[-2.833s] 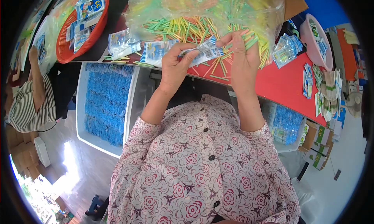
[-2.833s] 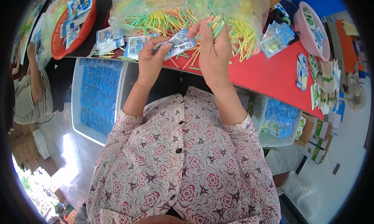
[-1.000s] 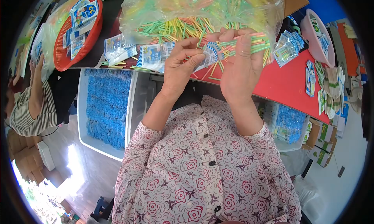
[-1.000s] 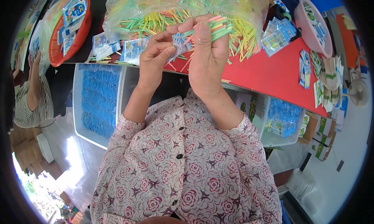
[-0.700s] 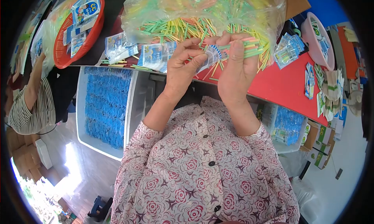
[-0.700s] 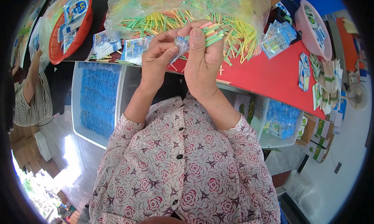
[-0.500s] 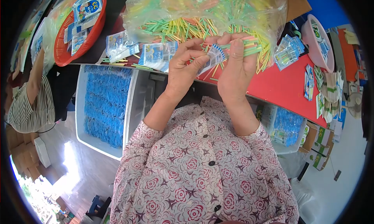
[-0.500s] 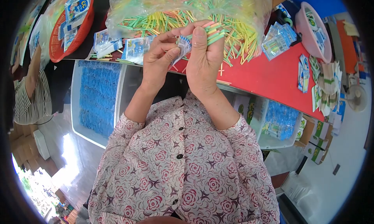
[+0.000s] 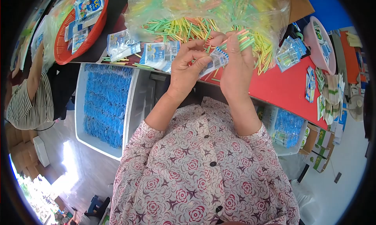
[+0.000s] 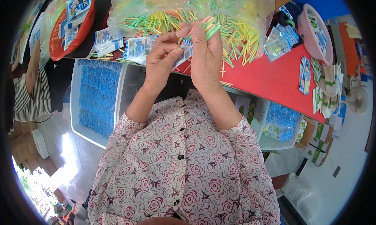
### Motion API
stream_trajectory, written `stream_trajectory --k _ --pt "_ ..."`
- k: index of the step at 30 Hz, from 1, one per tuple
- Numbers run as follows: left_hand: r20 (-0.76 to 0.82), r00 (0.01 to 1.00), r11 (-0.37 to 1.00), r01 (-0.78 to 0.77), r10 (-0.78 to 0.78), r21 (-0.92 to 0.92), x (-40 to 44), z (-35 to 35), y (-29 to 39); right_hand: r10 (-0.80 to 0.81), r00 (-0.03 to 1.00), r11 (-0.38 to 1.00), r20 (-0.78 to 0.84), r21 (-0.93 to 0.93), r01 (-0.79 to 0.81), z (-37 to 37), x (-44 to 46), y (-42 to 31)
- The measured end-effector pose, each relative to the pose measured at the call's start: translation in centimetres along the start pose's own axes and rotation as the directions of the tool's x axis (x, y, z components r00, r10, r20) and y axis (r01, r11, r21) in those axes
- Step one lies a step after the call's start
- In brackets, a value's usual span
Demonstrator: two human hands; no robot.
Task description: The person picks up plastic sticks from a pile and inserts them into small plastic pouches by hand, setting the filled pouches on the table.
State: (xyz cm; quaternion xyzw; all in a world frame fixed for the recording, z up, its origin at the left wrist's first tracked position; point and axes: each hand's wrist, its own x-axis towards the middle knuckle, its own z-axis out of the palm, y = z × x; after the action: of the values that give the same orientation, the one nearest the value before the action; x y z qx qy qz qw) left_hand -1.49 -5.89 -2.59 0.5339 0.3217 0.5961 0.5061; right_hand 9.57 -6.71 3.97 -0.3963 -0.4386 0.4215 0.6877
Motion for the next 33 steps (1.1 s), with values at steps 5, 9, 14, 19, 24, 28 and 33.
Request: stream_trajectory --k 5,9,14,19,24,28,33 --pt "-0.024 0.998 0.996 0.062 -0.063 -0.058 0.0 -0.1 0.2 0.094 0.994 0.994 0.055 0.048 -0.097 -0.5 -0.2 0.3" --pt "-0.046 0.995 0.993 0.090 -0.094 -0.081 0.1 -0.1 0.2 0.122 0.991 0.991 0.056 0.042 -0.125 -0.3 -0.5 0.2" --pt "-0.057 0.992 0.987 0.106 -0.114 -0.121 0.0 -0.1 -0.1 0.102 0.990 0.992 0.096 -0.087 -0.094 -0.7 -0.4 0.7" --pt "-0.065 0.995 0.996 0.070 -0.073 -0.049 0.2 -0.4 -0.4 0.128 0.983 0.991 0.131 -0.058 -0.122 -0.3 -0.1 0.7" --pt "-0.065 0.994 0.995 0.079 -0.083 -0.066 0.1 -0.3 -0.2 0.180 0.972 0.982 0.150 0.033 -0.187 -0.7 0.2 0.8" --pt "-0.051 0.994 0.994 0.095 -0.098 -0.055 0.4 -0.4 -0.5 0.200 0.968 0.980 0.155 -0.043 -0.195 -1.1 0.6 1.2" --pt "-0.036 0.994 0.992 0.099 -0.102 -0.072 0.9 -0.4 -1.8 0.206 0.965 0.978 0.160 -0.064 -0.198 -2.0 2.2 1.9"
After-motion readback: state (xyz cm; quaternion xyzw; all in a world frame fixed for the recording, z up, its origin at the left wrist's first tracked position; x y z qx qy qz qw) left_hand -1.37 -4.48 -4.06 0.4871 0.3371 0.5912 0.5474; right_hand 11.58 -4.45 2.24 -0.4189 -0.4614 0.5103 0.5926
